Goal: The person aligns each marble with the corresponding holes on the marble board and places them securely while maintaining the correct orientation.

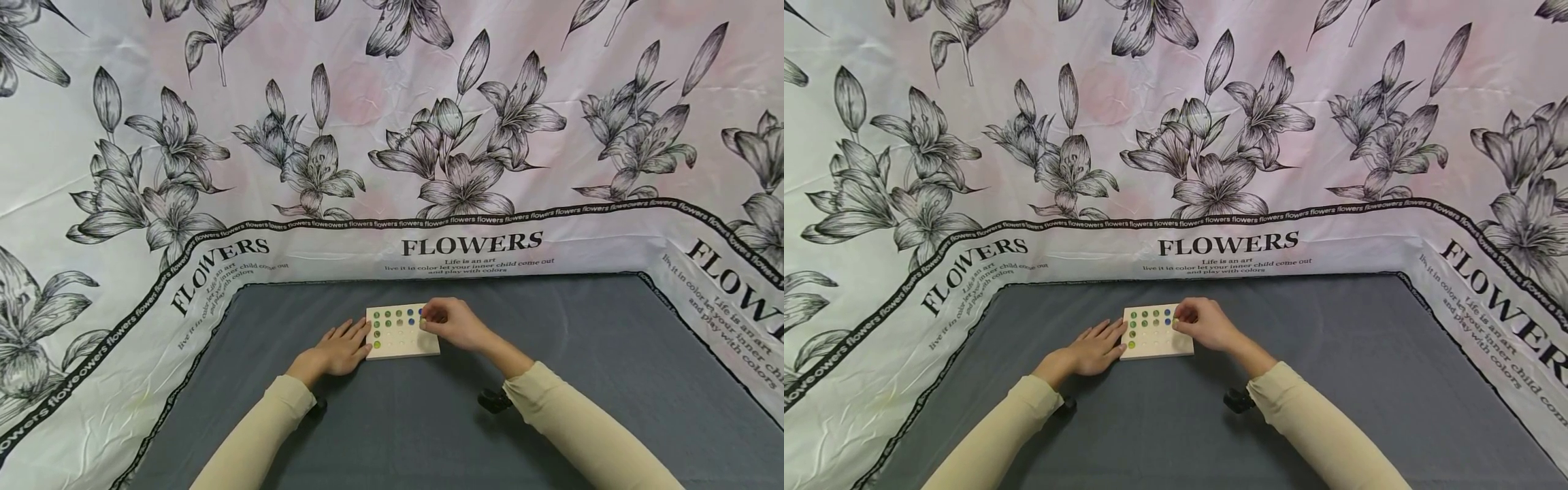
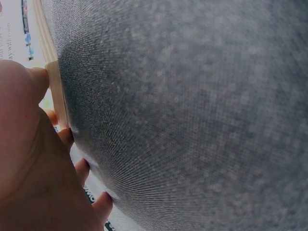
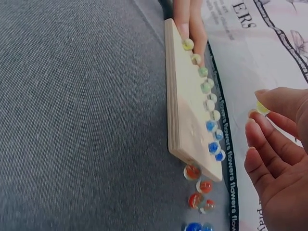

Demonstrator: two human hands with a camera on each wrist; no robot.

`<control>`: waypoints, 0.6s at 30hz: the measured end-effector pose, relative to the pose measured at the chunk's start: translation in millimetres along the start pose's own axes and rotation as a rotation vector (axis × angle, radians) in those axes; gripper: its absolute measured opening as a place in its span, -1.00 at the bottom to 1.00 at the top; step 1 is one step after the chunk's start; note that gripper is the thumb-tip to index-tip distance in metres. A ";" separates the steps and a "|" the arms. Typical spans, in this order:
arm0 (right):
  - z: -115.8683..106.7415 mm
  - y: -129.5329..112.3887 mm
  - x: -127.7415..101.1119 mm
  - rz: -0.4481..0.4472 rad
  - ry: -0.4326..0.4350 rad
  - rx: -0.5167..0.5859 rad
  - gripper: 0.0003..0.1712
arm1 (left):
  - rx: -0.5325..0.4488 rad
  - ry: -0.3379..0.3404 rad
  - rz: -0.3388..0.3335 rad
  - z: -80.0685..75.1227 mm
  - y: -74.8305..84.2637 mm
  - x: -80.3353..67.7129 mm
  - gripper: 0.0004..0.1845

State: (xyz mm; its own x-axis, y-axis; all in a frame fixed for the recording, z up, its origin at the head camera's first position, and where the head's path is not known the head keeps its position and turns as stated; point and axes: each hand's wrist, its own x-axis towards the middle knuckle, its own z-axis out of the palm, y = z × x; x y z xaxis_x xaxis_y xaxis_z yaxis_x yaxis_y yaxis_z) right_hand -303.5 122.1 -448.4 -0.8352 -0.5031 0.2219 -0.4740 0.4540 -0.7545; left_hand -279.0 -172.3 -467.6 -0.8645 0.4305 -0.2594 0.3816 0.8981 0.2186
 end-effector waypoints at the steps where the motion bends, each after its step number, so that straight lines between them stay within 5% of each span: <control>1: 1.2 -1.3 0.6 -0.002 0.003 -0.002 -0.80 | -0.002 -0.001 0.001 -0.1 0.1 -0.1 -0.35; 18: 30.1 -1.4 17.6 -0.020 0.016 -0.019 -0.84 | -0.022 -0.031 -0.021 -3.8 2.4 -0.4 -0.34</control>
State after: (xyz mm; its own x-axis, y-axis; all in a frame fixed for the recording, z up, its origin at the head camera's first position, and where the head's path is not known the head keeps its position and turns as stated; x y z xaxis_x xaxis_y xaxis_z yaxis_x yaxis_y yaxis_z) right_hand -309.2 90.5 -462.0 -0.8299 -0.5005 0.2467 -0.4956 0.4579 -0.7380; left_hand -278.9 -170.7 -463.4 -0.8618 0.4141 -0.2931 0.3555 0.9050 0.2335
